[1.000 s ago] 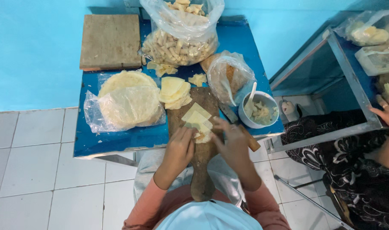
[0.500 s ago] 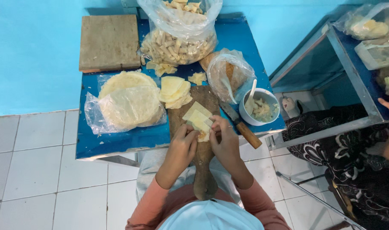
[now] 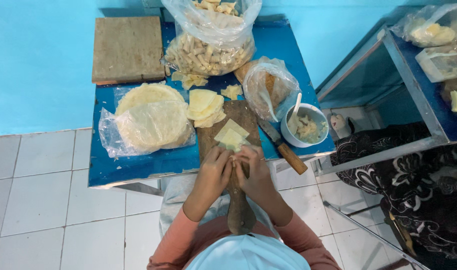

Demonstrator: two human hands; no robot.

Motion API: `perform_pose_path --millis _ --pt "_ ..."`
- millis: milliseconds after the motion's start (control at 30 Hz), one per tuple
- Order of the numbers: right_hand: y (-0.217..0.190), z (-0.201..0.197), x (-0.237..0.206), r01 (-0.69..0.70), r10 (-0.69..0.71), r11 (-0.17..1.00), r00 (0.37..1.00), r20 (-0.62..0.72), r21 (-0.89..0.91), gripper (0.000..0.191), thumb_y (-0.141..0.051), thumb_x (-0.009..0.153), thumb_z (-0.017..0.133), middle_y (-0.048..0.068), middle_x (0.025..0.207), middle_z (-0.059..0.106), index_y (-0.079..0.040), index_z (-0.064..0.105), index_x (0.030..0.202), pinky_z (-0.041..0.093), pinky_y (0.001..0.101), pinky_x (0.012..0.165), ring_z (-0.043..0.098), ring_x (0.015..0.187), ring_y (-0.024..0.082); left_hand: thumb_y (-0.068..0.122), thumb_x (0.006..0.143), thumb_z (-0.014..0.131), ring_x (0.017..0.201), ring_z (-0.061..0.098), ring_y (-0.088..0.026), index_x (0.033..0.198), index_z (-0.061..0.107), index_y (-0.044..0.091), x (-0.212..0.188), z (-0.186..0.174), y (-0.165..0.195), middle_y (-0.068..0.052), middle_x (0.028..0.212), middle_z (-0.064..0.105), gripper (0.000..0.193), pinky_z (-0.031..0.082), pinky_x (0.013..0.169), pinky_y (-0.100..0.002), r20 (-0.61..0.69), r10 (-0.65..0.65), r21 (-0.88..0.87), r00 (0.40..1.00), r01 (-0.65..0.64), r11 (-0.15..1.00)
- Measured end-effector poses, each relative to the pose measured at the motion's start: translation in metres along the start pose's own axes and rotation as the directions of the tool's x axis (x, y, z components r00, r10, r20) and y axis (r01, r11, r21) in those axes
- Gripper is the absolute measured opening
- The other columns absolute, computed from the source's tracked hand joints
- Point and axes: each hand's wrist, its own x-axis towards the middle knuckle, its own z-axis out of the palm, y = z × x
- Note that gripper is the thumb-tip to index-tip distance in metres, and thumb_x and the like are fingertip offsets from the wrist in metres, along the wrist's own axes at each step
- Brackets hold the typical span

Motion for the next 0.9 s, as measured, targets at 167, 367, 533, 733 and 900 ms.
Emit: perform_pose_path --millis 167,367,533,733,900 --pt "0.001 -0.024 0.009 -0.016 0.03 0.996 0.986 0.163 -0.083 0.062 0.003 0.081 0.075 0.016 0.117 0.064 -0.002 0.045 0.135 0.057 0.0391 0.09 0.069 0.107 0.031 -0.003 0.088 0.066 0.098 0.064 -0.036 0.104 0.068 -0.003 -0.001 -0.001 0.0 -0.018 0.103 0.061 0.016 0.053 0.085 -0.043 0.011 -0.009 -0.002 1.0 0.009 1.0" --pt "0.013 -0.036 0.018 0.116 -0.073 0.985 0.949 0.307 -0.124 0.059 -0.001 0.089 0.073 0.012 0.104 0.073 -0.007 0.048 0.142 0.056 0.0406 0.087 0.07 0.101 0.031 -0.001 0.082 0.07 0.102 0.062 -0.038 0.101 0.066 -0.004 0.005 -0.012 0.001 -0.018 0.108 0.062 0.02 0.052 0.087 -0.043 0.043 0.092 -0.044 0.995 -0.09 0.995" --pt "0.024 -0.035 0.026 -0.165 0.159 0.986 0.936 0.315 -0.007 0.054 -0.006 0.092 0.076 0.009 0.097 0.075 -0.008 0.05 0.139 0.06 0.0337 0.082 0.076 0.09 0.023 0.0 0.081 0.071 0.099 0.061 -0.038 0.1 0.066 -0.003 0.01 -0.022 -0.001 -0.017 0.106 0.062 0.02 0.051 0.084 -0.044 0.165 0.131 -0.033 0.978 -0.127 0.991" --pt "0.027 -0.038 0.027 0.107 -0.118 0.993 0.944 0.307 0.055 0.058 -0.003 0.086 0.077 0.012 0.103 0.074 -0.006 0.051 0.138 0.057 0.0344 0.084 0.075 0.096 0.026 -0.003 0.088 0.066 0.096 0.062 -0.037 0.099 0.065 -0.002 0.008 -0.012 -0.008 -0.017 0.1 0.062 0.012 0.051 0.081 -0.044 0.101 0.127 -0.002 0.987 -0.127 0.992" --pt "0.032 -0.031 0.034 -0.209 0.171 0.973 0.937 0.304 0.098 0.048 -0.002 0.089 0.075 0.008 0.099 0.076 -0.008 0.055 0.133 0.062 0.0315 0.082 0.078 0.093 0.021 -0.003 0.089 0.066 0.094 0.061 -0.039 0.1 0.066 -0.002 0.014 -0.002 -0.017 -0.018 0.096 0.062 0.011 0.049 0.079 -0.047 0.066 0.057 0.03 0.996 -0.059 0.998"
